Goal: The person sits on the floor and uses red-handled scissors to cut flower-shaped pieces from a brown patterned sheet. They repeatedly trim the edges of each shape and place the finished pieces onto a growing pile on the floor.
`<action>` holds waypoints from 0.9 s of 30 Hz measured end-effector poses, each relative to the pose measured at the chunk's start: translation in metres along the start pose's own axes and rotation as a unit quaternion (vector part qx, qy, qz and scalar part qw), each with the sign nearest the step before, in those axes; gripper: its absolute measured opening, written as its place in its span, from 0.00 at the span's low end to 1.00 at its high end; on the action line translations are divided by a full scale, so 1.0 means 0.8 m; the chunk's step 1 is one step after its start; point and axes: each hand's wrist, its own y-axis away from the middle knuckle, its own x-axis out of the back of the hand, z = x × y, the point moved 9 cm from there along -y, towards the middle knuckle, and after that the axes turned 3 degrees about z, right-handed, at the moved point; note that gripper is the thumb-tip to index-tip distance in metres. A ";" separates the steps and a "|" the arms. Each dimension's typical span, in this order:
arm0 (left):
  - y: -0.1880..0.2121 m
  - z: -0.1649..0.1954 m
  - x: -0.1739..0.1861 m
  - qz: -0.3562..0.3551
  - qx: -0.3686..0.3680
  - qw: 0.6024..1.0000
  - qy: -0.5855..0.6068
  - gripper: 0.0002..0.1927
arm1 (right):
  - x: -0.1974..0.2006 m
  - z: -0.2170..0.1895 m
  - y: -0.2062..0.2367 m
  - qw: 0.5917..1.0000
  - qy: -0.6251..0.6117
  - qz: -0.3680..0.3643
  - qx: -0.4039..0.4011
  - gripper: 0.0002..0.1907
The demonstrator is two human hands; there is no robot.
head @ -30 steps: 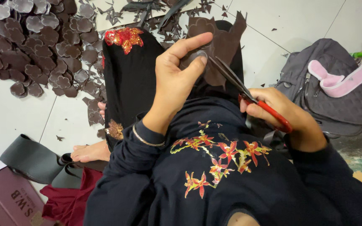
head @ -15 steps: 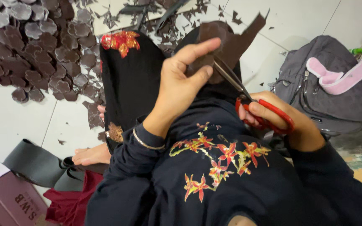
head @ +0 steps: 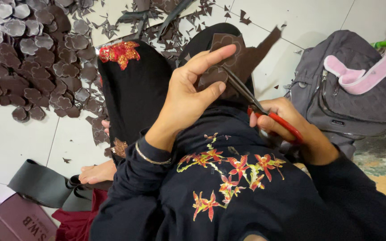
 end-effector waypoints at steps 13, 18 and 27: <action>0.003 0.006 -0.013 0.009 -0.022 0.997 0.070 0.26 | -0.018 -0.019 0.006 0.994 -0.089 0.025 0.061 0.29; 0.004 0.006 -0.012 0.003 -0.025 0.997 0.073 0.26 | -0.010 -0.016 0.005 0.996 -0.010 0.034 0.084 0.31; 0.003 0.008 -0.010 -0.015 -0.030 0.999 0.031 0.26 | -0.008 -0.018 0.001 0.994 0.043 0.002 0.098 0.34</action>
